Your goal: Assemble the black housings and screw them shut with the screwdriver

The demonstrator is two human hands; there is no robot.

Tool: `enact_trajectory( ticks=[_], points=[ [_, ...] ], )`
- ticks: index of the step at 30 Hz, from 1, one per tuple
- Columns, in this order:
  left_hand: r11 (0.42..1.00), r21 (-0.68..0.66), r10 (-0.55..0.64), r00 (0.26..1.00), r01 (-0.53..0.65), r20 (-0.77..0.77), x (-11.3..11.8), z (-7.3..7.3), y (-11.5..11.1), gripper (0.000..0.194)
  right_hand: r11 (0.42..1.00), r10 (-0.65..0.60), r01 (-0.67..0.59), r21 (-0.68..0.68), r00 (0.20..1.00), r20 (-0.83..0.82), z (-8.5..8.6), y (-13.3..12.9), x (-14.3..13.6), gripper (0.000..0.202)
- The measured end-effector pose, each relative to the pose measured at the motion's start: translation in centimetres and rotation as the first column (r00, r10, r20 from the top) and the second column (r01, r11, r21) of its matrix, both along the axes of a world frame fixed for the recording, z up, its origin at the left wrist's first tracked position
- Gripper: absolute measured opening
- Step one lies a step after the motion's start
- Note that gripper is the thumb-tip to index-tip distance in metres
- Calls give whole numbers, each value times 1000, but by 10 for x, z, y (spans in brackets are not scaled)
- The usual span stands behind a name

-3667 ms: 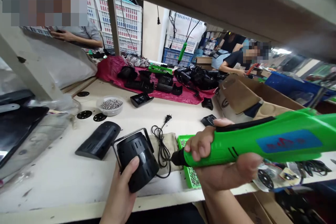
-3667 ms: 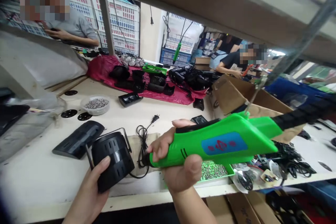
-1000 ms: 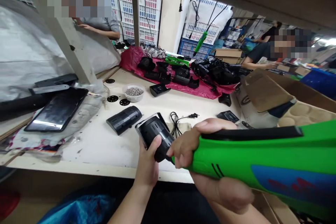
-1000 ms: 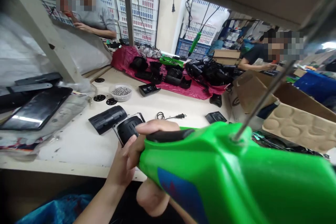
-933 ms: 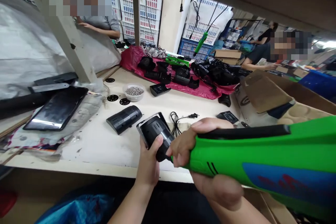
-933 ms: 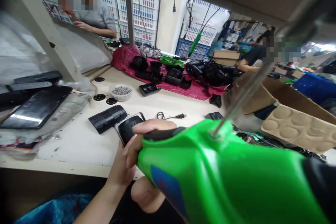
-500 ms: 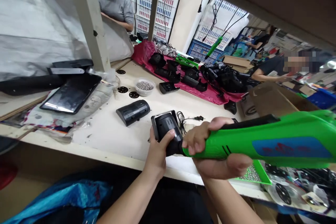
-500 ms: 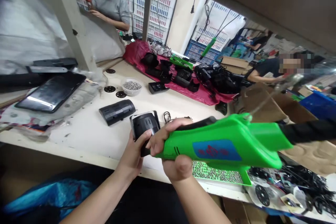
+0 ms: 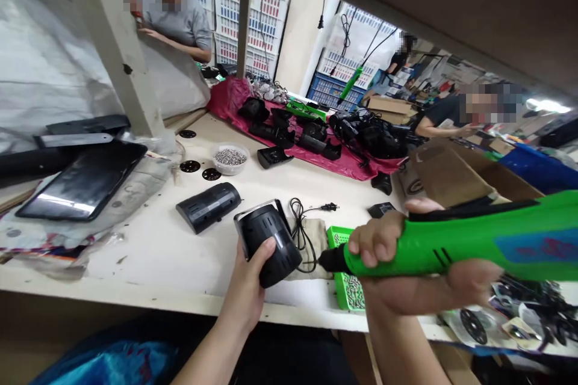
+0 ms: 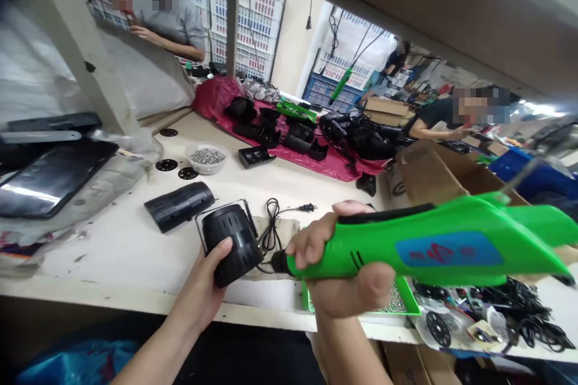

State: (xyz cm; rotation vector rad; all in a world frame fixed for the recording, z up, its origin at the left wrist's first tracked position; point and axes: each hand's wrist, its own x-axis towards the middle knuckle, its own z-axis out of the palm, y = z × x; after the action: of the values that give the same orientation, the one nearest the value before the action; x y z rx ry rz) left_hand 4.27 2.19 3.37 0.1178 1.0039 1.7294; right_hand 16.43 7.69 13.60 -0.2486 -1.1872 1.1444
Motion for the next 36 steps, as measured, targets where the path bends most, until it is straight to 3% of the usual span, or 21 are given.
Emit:
enact_trajectory(
  ticks=[6, 10, 12, 13, 15, 17, 18, 19, 21, 22, 25, 27, 30, 32, 34, 36],
  points=[
    [999, -33, 5, 995, -2, 99, -4, -8, 0, 66, 971, -200, 232, -63, 925, 323, -20, 40, 19, 30],
    [995, -85, 62, 985, -49, 158, -5, -5, 1, 57, 976, -206, 216, -1, 935, 289, -30, 42, 17, 31],
    [988, -132, 106, 977, -82, 187, -5, 0, 1, 47, 953, -301, 292, 82, 883, 359, -33, 40, 16, 36],
    [983, -154, 130, 970, -100, 204, -5, 3, 2, 41, 916, -401, 374, 145, 829, 391, -35, 38, 17, 40],
    [973, -191, 172, 956, -128, 237, -5, 8, 3, 33, 775, -631, 539, 330, 690, 355, -38, 33, 20, 48],
    [968, -214, 187, 948, -133, 257, -6, 11, 3, 31, 667, -721, 507, 545, 623, 304, -41, 21, 23, 48],
    [965, -228, 188, 946, -129, 262, -6, 12, 3, 32, 658, -711, 408, 634, 614, 342, -42, 14, 24, 46],
    [962, -244, 185, 946, -120, 267, -6, 13, 3, 32, 712, -641, 239, 660, 604, 473, -44, 6, 23, 42],
    [954, -280, 184, 943, -104, 278, -6, 14, 3, 35, 836, -495, 54, 546, 502, 709, -49, -9, 18, 34],
    [950, -296, 188, 940, -99, 286, -6, 14, 3, 36, 880, -430, 20, 475, 457, 778, -52, -15, 14, 33],
    [943, -324, 181, 932, -75, 314, -8, 13, 3, 44, 927, -340, 7, 374, 432, 835, -63, -25, 3, 37],
    [942, -329, 186, 925, -72, 332, -9, 13, 3, 47, 956, -263, 13, 294, 488, 832, -70, -27, -1, 40],
    [944, -313, 216, 912, -105, 347, -9, 11, 2, 46, 998, -58, 24, 55, 621, 782, -78, -29, -1, 38],
    [944, -314, 212, 918, -103, 334, -7, 9, 0, 46, 998, 32, 14, -54, 653, 757, -79, -29, 2, 38],
    [957, -287, 138, 940, -45, 312, -2, 7, -2, 51, 995, 75, 9, -100, 593, 802, -77, -28, 4, 47],
    [982, -188, 52, 955, 5, 293, 2, 6, -4, 59, 990, 106, 34, -136, 462, 881, -71, -24, 3, 75]
  ],
)
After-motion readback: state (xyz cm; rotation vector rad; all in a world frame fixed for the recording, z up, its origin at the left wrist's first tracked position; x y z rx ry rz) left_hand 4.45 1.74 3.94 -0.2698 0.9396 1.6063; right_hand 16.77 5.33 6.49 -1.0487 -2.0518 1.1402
